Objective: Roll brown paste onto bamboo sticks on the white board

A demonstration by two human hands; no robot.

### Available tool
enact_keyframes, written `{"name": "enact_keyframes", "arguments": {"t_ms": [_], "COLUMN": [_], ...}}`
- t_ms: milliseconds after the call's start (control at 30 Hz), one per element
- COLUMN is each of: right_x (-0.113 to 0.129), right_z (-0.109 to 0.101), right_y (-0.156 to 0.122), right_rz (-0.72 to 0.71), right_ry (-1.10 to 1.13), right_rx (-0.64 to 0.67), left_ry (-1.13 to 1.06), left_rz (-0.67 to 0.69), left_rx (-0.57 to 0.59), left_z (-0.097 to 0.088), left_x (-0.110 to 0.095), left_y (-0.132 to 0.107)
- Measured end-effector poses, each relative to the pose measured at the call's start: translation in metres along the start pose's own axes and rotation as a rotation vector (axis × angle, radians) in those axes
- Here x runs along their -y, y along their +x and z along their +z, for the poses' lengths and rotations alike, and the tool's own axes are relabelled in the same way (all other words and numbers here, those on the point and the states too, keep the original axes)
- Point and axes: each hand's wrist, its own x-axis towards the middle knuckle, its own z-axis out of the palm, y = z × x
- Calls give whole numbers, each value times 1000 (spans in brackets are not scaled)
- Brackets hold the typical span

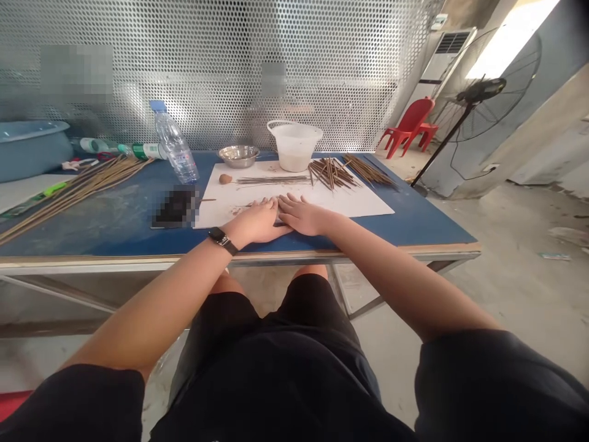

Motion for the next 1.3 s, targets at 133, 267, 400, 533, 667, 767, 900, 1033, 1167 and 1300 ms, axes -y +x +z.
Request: {"name": "enact_keyframes", "arguments": {"t_ms": [133,267,400,533,667,767,900,1033,1167,1300], "right_x": [15,19,6,-14,-29,-34,-38,-49,-69,-93], "right_z": [12,15,9,1,-3,-5,-11,-10,-6,-7], "right_y": [-31,-43,-24,5,15,2,-24,-44,-63,-85], "right_rz": [26,19,31,-9,-38,78,309,373,395,818], "right_ry": [163,221,156,-27,-64,24,12,12,44,-47], "right_rx": [-60,-97,-56,-7,-10,-117,-223,-263,-439,-448], "left_ry": [21,11,0,-24,-70,-97,-108,-118,-135,-29], "left_rz": [80,67,40,-47,-56,-42,-38,-117,-235,-430], "left_rx": [-51,-47,-10,82,120,110,53,-18,-85,-186], "left_z": [5,6,0,-11,-16,-16,-18,-15,-5,4], "left_x": [-10,-13,-10,-6,2,10,27,52,80,99], "left_y": [-31,-42,-25,7,25,21,5,-14,-42,-66]}}
